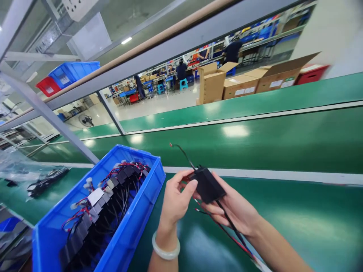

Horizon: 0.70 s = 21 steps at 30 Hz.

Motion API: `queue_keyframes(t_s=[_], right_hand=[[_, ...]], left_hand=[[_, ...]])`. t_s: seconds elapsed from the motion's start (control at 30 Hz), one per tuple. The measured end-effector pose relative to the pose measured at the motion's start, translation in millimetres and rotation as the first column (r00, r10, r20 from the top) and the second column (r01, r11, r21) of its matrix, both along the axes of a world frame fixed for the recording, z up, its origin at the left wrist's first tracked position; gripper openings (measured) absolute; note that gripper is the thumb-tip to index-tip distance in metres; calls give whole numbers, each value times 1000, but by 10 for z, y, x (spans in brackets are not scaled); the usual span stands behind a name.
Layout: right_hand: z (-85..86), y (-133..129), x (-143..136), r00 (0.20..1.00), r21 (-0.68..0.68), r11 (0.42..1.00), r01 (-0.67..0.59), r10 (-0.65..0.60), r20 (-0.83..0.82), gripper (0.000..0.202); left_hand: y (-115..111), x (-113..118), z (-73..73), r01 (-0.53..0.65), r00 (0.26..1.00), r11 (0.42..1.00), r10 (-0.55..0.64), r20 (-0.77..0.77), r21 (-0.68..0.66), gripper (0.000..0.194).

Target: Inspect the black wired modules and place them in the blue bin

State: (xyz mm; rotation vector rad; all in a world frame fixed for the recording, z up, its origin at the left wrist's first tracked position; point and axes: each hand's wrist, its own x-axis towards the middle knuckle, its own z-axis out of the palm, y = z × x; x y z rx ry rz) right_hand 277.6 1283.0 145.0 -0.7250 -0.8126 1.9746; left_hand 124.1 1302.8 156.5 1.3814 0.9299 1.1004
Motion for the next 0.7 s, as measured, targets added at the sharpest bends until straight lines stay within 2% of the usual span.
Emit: queue_keyframes(t_s=[0.03,0.1,0.13,0.2,0.3,0.4,0.43,0.5,0.6,0.67,0.7], right_hand=[[-34,7,14,1000,-3,1000,17,-17,-3,57],[-66,14,83,989,135,985,107,-120,88,58],[-65,10,141,966,252,956,150,-196,169,59],[-39,-23,296,867,469,866,175,-361,343,58],[-19,-141,557,605,646,756,102,-563,564,49],[-155,-294,775,282,725,684,-85,-681,676,48],[-254,-348,834,199,727,668,-160,-699,687,49],[-536,-477,938,108,698,653,-292,-703,703,52],[-1086,-732,1041,71,672,607,-425,-718,693,54],[-1409,-890,1046,68,704,522,-483,-778,624,58],[-1517,-933,1023,72,730,472,-493,-815,575,60]], left_hand=[[-1,1,2,-23,999,999,24,-30,34,45],[-7,-11,7,-99,991,986,111,-81,132,40],[-12,-23,10,-147,982,973,166,-95,180,39],[-26,-57,16,-220,963,943,251,-100,248,38],[-77,-128,26,-245,960,929,273,-67,278,35],[-171,-201,35,-261,963,915,270,12,307,29],[-208,-221,41,-264,963,908,264,44,325,27],[-283,-253,62,-260,966,893,238,104,367,24],[-402,-285,122,-254,966,868,210,148,427,21],[-495,-299,178,-256,966,857,212,146,447,19],[-544,-304,208,-250,968,860,211,136,446,19]])
